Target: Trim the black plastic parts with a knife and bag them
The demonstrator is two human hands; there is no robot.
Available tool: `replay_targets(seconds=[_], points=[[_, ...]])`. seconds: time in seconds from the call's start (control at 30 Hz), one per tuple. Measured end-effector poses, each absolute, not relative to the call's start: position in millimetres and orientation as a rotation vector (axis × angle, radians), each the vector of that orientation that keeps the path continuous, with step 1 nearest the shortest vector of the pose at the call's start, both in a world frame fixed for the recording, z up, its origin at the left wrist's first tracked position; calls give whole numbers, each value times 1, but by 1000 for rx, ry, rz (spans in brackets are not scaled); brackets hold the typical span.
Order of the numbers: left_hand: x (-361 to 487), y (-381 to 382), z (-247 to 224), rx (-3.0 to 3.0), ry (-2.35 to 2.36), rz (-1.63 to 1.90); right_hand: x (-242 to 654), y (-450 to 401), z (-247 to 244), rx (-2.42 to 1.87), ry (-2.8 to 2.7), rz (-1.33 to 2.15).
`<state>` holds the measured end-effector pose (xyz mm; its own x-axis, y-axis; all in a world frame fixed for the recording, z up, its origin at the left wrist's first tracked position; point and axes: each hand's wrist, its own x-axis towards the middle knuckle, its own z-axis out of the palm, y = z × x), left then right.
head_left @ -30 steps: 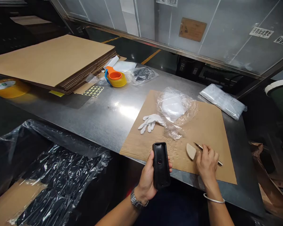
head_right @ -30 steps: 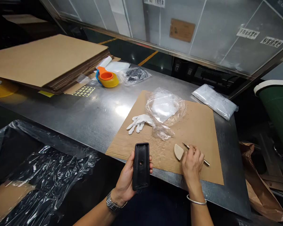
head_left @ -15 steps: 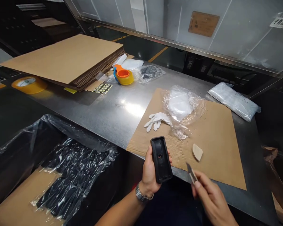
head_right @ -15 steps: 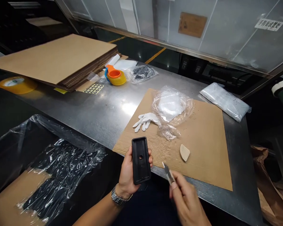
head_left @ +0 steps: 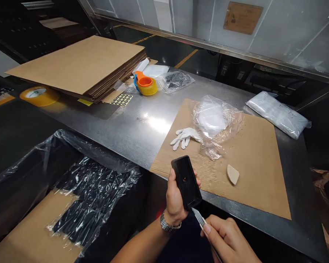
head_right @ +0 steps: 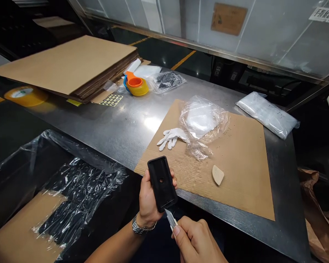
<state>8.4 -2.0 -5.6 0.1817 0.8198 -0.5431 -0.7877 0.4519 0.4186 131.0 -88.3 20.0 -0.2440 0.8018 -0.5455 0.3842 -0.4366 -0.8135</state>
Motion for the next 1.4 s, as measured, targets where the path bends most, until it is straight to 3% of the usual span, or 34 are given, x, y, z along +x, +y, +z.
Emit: replay_targets(seconds=[1.3,1.4], points=[[15,-10,-14,171,842,1390,130,-86,10,-1561,-1302,1951],[17,-7,-15,138,828,1454,133,-89,14,-1608,-1474,1693]])
